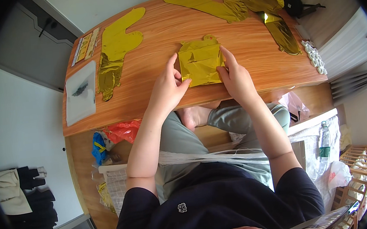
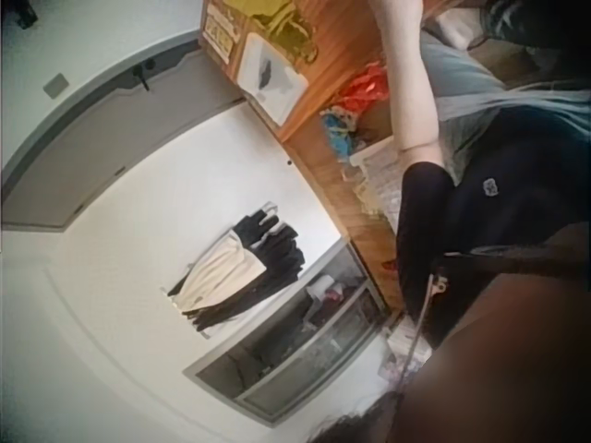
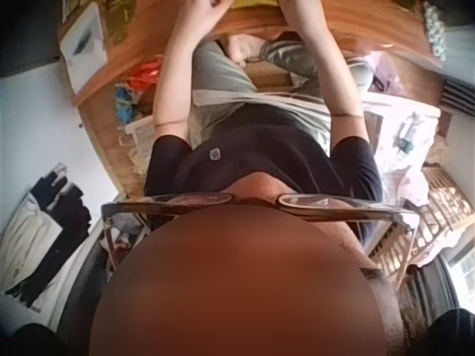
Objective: Folding gold-colored foil letter balloons at a wooden desk.
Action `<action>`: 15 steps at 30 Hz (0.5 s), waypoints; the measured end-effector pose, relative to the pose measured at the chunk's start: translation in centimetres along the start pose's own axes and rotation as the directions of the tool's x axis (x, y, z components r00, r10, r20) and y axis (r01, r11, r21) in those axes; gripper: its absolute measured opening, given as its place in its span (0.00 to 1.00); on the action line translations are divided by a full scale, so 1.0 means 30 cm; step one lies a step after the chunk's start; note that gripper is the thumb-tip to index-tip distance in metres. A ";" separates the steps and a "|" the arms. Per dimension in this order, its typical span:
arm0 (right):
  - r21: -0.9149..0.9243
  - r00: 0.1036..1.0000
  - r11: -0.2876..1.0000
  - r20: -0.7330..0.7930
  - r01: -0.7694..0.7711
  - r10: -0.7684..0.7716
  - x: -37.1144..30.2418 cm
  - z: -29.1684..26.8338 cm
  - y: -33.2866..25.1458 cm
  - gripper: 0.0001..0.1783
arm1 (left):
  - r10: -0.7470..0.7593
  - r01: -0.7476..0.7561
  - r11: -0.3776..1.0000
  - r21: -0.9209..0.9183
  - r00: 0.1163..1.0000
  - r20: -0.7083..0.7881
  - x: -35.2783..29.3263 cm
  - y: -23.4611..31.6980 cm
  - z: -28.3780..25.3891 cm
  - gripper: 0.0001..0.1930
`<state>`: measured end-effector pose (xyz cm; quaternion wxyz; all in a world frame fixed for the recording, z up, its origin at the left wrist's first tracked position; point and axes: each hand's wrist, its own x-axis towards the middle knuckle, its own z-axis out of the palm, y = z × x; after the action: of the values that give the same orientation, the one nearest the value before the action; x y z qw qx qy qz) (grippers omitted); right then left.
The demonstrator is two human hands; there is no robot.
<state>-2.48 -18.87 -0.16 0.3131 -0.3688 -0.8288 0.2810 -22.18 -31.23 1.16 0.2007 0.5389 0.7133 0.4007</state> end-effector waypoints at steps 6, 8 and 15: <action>-0.030 0.996 0.997 -0.047 0.075 -0.076 -0.001 0.016 0.013 0.33 | 0.082 -0.054 0.980 0.193 0.987 -0.140 -0.028 0.017 0.038 0.33; -0.030 0.993 0.995 -0.061 0.097 -0.098 0.001 0.018 0.010 0.33 | 0.410 -0.278 0.850 0.448 0.883 -0.229 -0.053 -0.001 0.070 0.26; -0.054 0.994 0.994 -0.048 0.098 -0.101 -0.001 0.019 0.019 0.33 | 0.498 -0.484 0.677 0.555 0.856 0.140 -0.141 -0.003 0.124 0.34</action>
<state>-2.62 -18.71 -0.93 0.3378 -0.3420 -0.8451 0.2340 -18.14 -33.86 -1.74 -0.0931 0.7402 0.6309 0.2132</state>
